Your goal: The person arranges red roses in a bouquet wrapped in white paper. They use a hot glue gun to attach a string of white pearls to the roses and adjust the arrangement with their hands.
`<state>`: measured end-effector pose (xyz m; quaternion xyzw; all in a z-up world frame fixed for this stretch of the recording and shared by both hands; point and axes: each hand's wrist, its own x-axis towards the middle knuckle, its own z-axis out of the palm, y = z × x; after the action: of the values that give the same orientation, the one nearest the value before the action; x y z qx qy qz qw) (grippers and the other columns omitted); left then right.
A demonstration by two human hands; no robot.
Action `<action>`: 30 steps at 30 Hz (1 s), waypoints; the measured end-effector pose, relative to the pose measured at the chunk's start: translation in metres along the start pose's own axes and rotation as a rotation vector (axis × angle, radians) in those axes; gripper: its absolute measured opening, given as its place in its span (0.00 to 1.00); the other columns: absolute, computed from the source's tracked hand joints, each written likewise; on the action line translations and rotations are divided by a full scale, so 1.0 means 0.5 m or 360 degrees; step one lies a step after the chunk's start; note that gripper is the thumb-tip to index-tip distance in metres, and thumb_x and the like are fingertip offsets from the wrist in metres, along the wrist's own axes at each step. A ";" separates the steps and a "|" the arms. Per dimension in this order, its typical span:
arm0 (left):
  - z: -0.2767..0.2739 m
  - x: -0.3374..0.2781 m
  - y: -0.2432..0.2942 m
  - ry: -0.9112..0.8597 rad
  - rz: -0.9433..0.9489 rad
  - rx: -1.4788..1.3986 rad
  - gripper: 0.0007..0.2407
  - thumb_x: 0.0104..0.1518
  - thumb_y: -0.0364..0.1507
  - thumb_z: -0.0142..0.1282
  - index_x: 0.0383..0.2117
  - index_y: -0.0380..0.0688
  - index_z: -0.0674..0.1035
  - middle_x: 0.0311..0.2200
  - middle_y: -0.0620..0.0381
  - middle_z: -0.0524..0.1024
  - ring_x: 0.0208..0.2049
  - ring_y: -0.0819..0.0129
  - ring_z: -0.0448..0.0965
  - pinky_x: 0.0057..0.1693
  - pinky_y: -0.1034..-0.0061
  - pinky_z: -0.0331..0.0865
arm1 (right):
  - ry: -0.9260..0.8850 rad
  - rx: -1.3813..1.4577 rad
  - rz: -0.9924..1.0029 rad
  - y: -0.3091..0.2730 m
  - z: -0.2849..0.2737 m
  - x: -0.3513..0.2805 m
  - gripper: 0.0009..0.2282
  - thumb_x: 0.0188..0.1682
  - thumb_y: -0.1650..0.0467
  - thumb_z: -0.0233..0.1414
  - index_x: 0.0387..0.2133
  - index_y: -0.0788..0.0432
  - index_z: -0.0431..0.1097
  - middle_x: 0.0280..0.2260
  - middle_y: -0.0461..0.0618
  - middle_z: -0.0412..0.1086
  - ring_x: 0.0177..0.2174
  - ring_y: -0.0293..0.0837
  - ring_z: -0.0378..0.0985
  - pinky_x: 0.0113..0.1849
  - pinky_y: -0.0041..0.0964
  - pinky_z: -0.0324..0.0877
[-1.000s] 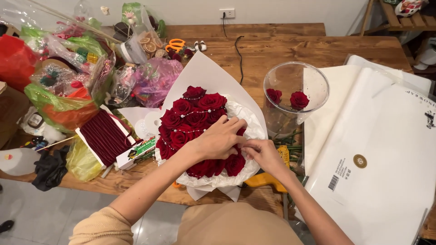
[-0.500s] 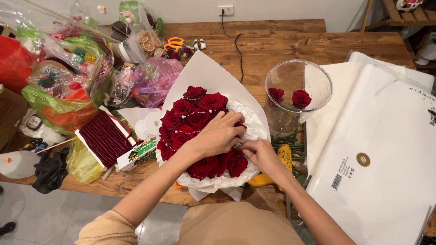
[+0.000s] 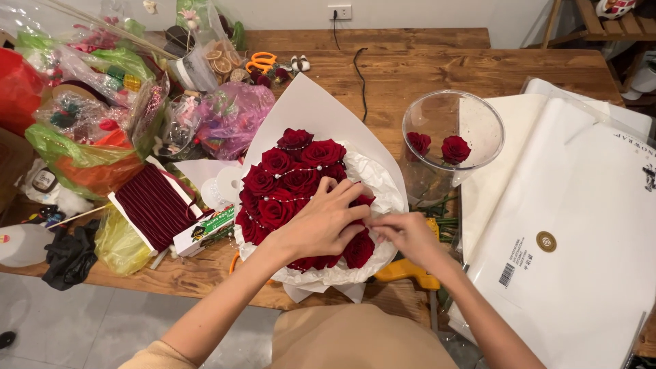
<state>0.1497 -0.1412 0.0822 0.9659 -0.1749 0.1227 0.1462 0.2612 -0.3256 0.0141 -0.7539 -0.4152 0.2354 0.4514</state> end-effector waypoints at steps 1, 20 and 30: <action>-0.007 -0.001 0.003 0.0059 -0.0016 -0.0034 0.03 0.54 0.28 0.57 0.28 0.50 0.74 0.40 0.56 0.69 0.42 0.59 0.66 0.50 0.65 0.56 | 0.0037 0.0140 0.0023 0.010 -0.010 -0.006 0.08 0.47 0.78 0.54 0.36 0.61 0.81 0.23 0.58 0.80 0.27 0.46 0.82 0.34 0.39 0.77; -0.171 -0.271 -0.109 0.1336 -0.1150 -0.0417 0.04 0.61 0.23 0.61 0.38 0.49 0.82 0.30 0.60 0.82 0.31 0.75 0.75 0.46 0.76 0.68 | 0.0758 0.0794 0.0174 0.108 0.006 -0.103 0.04 0.54 0.76 0.51 0.38 0.68 0.70 0.29 0.59 0.76 0.28 0.46 0.79 0.34 0.35 0.74; -0.033 -0.490 -0.240 0.0266 -0.1449 -0.1106 0.05 0.56 0.31 0.59 0.34 0.47 0.80 0.34 0.58 0.82 0.34 0.72 0.82 0.46 0.78 0.76 | 0.1116 0.0520 0.0127 -0.088 0.175 -0.054 0.03 0.52 0.77 0.54 0.29 0.63 0.70 0.25 0.52 0.74 0.27 0.38 0.77 0.33 0.25 0.70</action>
<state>-0.0313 0.0457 -0.0017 0.8262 0.2403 0.0586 0.5061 0.1646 -0.2952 0.0099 -0.7224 -0.1632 0.0437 0.6706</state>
